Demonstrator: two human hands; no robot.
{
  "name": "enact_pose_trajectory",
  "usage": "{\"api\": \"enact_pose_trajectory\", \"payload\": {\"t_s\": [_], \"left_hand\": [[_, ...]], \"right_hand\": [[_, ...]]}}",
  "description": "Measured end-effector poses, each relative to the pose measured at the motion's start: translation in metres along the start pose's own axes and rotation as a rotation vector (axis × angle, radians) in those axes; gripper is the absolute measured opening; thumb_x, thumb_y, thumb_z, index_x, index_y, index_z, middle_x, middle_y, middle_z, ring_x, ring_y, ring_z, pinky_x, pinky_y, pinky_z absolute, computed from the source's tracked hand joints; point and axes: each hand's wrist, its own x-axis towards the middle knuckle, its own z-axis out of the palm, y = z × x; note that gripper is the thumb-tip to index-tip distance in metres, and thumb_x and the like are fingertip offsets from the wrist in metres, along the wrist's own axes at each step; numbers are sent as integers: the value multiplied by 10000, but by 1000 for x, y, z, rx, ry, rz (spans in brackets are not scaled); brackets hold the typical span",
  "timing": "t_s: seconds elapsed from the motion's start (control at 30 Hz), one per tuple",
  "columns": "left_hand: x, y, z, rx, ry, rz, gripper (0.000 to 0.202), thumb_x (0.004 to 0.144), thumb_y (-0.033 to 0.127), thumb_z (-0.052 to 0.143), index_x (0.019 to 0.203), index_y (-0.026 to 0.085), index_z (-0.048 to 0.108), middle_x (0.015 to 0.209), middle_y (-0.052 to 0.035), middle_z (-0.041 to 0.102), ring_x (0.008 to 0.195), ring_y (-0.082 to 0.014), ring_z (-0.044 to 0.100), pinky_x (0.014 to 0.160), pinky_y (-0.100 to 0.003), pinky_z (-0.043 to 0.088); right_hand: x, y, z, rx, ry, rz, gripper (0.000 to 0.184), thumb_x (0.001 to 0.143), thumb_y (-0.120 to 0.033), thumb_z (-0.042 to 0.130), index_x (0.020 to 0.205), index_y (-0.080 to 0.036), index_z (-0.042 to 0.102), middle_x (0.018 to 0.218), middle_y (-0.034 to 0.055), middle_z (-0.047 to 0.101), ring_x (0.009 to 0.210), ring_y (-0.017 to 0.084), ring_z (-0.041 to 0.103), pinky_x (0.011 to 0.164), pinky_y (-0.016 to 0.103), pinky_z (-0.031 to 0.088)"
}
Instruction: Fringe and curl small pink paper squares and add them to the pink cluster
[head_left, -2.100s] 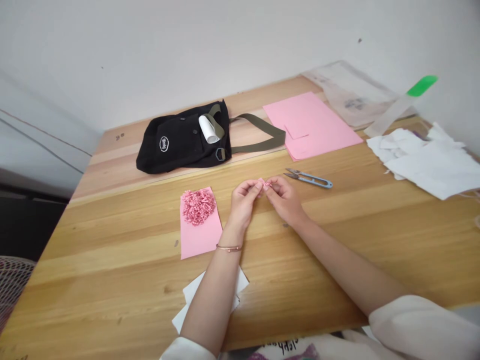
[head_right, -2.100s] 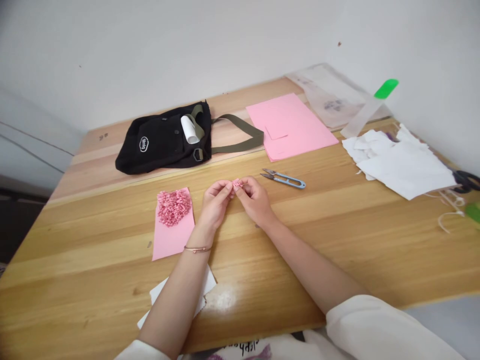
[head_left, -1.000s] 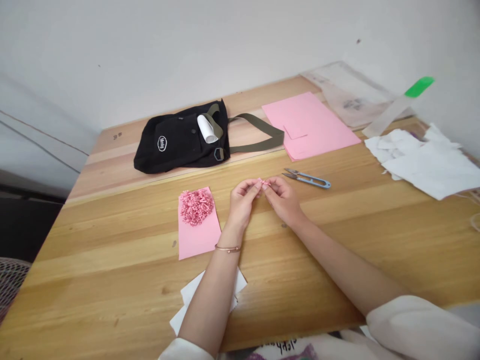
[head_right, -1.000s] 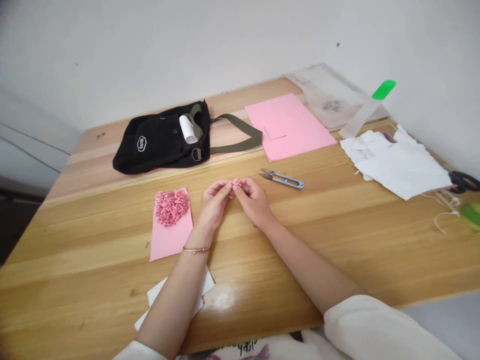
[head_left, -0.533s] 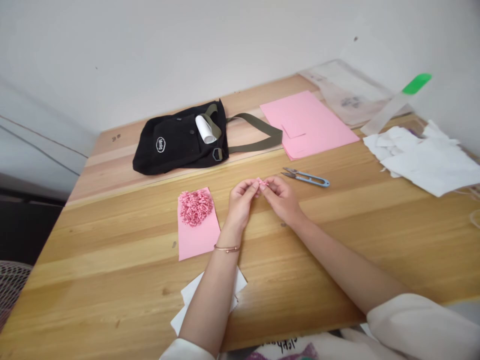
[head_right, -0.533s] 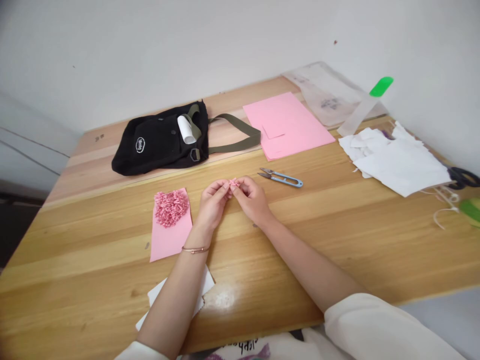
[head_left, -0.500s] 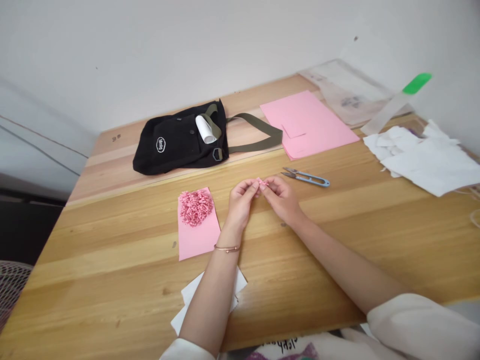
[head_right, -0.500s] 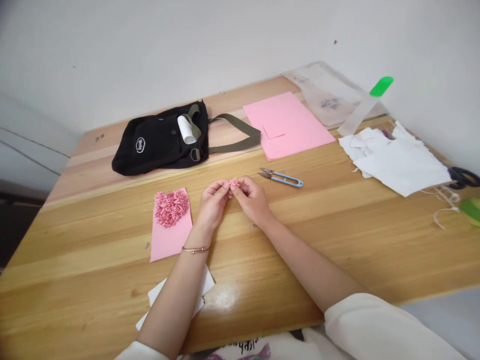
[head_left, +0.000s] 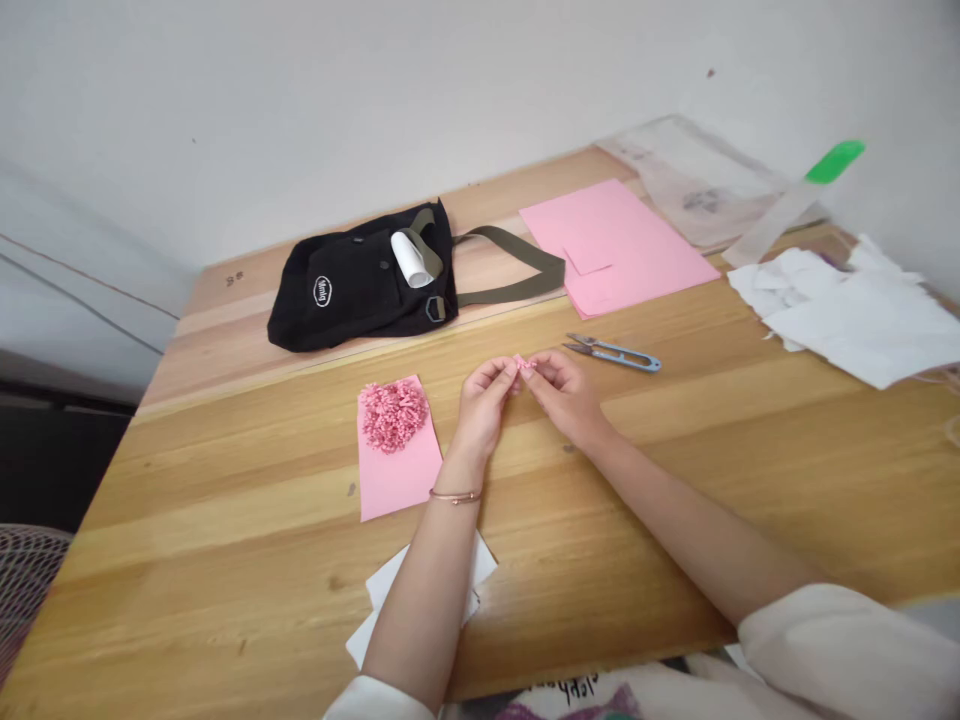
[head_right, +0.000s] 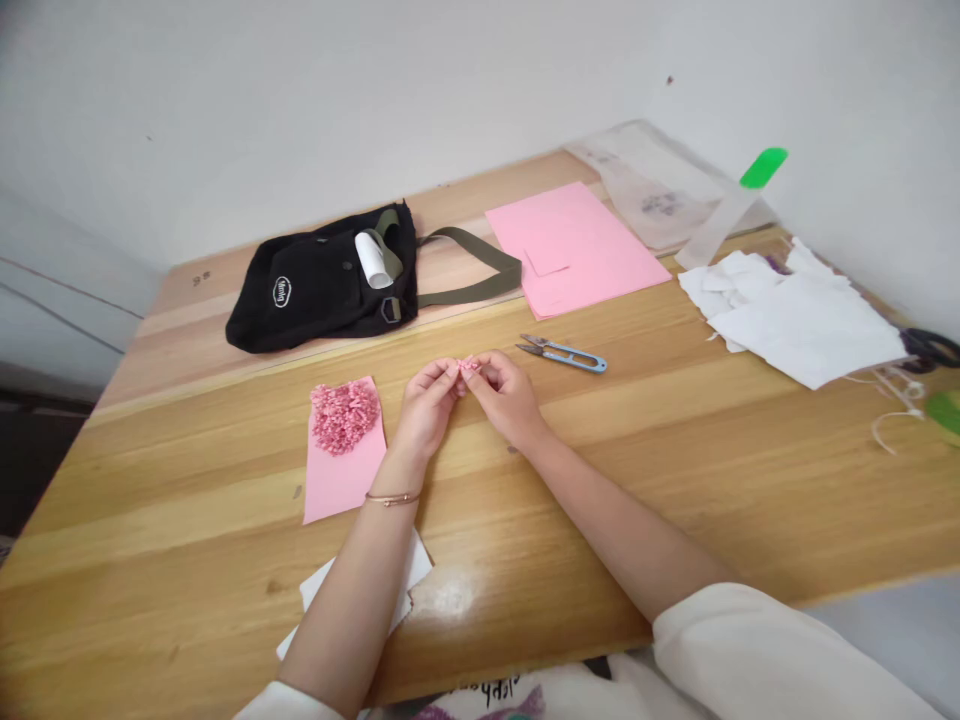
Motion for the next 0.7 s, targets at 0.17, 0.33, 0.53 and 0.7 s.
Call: {"api": "enact_pose_trajectory", "payload": {"t_s": [0.17,0.33,0.53,0.7], "left_hand": [[0,0,1,-12,10,-2,206,597,289,759,651,135,632,632,17,565,580,-60,450,591,-201,348],[0,2,1,-21,29,-19,205,566,271,778,653,140,646,616,19,580,571,-59,460,586,-203,352],[0,3,1,-40,49,-26,218,530,267,797,639,136,661,587,23,587,554,-49,467,575,-190,354],[0,2,1,-45,44,-31,212,530,262,796,634,136,661,592,21,593,549,-47,467,572,-189,357]], "right_hand": [[1,2,0,7,1,-3,219,749,-401,626,772,-200,543,625,-21,623,593,116,585,593,253,447],[1,2,-1,-5,4,-15,229,745,-417,628,771,-207,539,629,-21,617,601,124,579,592,262,444],[1,1,-2,-7,-1,-7,231,734,-417,636,770,-208,546,622,-26,609,592,120,569,587,259,435],[1,1,-2,14,-2,-11,224,725,-409,645,769,-209,557,643,-20,622,606,123,579,601,264,443]]}}
